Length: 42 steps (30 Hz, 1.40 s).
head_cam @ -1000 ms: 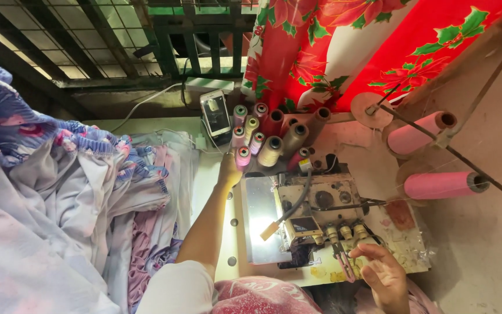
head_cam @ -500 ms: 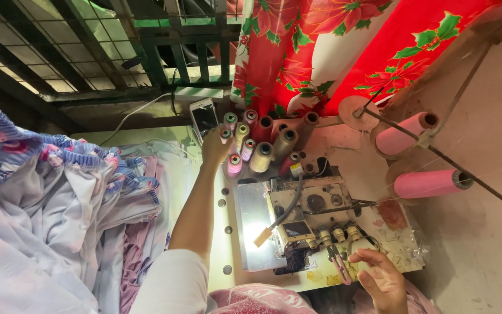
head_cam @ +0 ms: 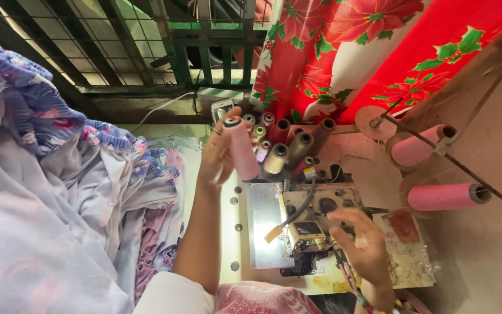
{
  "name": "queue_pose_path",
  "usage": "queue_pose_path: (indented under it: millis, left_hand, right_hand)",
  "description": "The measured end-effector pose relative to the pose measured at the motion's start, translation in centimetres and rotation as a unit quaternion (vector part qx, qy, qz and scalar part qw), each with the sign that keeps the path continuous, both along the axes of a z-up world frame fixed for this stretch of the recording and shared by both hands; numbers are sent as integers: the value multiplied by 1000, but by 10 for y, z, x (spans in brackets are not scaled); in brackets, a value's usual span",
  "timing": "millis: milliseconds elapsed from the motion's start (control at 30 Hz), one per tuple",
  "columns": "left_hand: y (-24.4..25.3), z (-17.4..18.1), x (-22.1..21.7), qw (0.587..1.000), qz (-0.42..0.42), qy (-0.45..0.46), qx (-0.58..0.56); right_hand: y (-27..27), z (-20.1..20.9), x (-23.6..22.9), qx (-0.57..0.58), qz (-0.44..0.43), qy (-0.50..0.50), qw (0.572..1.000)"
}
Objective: The person selects a pink spool of thread from a wall-mounted shelf and places it on a thread stand. They then pull the thread end and guide it through the tension guides and mechanism of a sewing machine, preparing it for use.
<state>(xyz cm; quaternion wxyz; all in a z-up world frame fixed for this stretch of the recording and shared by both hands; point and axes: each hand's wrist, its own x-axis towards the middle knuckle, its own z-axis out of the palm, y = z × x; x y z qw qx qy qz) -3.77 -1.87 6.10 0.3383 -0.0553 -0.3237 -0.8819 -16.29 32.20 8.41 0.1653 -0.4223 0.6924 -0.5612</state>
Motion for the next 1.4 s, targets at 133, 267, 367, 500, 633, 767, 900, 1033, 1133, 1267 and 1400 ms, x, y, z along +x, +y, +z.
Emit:
queue_pose_path:
  millis: [133,267,367,500,633,767,900,1033,1133,1267,1400]
  left_hand:
    - [34,0,-6,995,-81,55,-31]
    - [67,6,-6,989,-118,65,-59]
    - [88,12,-5,984,-147,52,-83]
    - [110,-1,-6,979,-170,9,-114]
    - [144,14,-9,978,-174,-57,-102]
    - [179,12,-21,979,-167,-106,-57]
    - [204,22,-33,976,-173,-131,-12]
    - [223,17,-43,971,-173,-165,-14]
    - [234,5,-49,969,-163,-180,-49]
    - [256,20,-43,958,-106,-212,-161]
    - [285,35,-30,939,-112,-224,-236]
  right_hand:
    - [-55,24,5,-83,21,111,990]
    - [-89,42,7,-127,1,118,985]
    - [-93,72,12,-121,10,117,986]
    - [-84,63,10,-128,-18,141,982]
    - [-62,39,-4,-199,-54,100,973]
    - [-29,22,0,-238,-91,12,967]
    - [5,-3,-1,-333,-102,-138,927]
    - [37,-15,-4,-391,-22,-319,863]
    - [57,-31,-4,-385,-35,-330,861]
    - [76,-47,15,-295,-107,-288,905]
    - [96,-21,49,-214,-115,-219,945]
